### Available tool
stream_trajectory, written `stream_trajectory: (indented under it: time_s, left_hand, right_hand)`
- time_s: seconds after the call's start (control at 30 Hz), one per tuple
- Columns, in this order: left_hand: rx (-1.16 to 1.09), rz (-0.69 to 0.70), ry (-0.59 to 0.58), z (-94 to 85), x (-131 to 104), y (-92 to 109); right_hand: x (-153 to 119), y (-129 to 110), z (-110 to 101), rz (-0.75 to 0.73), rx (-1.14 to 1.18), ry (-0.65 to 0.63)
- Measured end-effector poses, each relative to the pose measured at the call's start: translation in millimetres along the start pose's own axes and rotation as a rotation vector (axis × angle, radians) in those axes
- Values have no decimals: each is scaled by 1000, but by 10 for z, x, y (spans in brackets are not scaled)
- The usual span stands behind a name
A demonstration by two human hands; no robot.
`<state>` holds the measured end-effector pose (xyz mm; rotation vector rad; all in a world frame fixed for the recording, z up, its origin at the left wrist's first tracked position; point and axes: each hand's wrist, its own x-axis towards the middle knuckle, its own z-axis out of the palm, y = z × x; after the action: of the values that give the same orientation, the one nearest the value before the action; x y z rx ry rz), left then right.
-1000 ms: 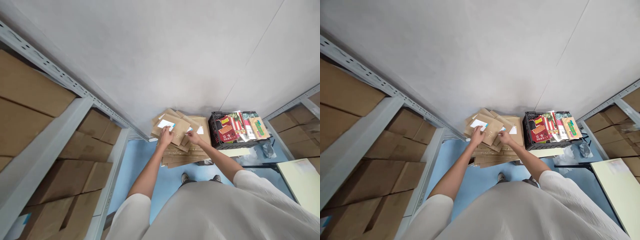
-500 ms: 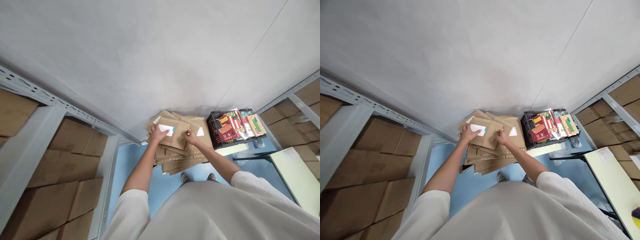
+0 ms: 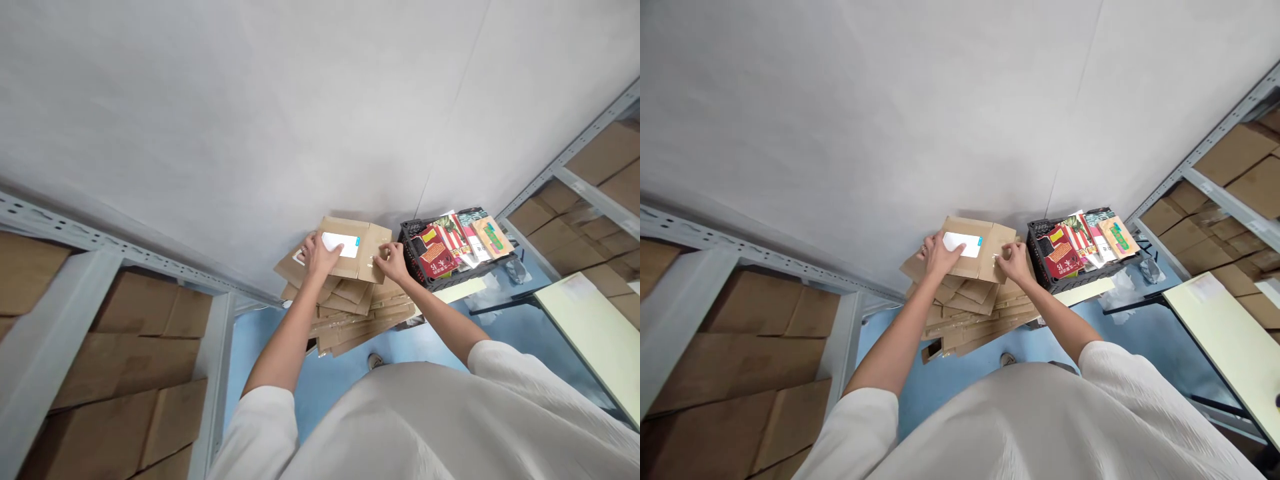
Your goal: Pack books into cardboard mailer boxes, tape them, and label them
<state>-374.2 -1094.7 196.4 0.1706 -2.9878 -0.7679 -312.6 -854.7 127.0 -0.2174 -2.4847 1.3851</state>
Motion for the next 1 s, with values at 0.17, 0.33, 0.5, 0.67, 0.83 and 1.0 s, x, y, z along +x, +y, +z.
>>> stream_trajectory:
  time_s: [0.17,0.33,0.5,0.67,0.83,1.0]
  left_hand:
    - [-50,133,-7,175,-217,812]
    - [-93,295,-45,603,-639,1837]
    - [-178,510,-150,1213,-1256,2963]
    - [-235,677,-306,1930,-2016,4024]
    - [-206,771,-516,2611,-2759,4834]
    - [-198,886,-717,3240,-3279,5394]
  right_hand:
    - [-71,194,-886,0,-9,162]
    - [-310,692,-2001,73,-37,333]
    - [-693,1377,-3359,140,-126,535]
    - [-1283,2027,-4660,241,-196,653]
    - [-1986,2595,-5565,473,-229,742]
    - [-2617,3069,-6087,655,-224,811]
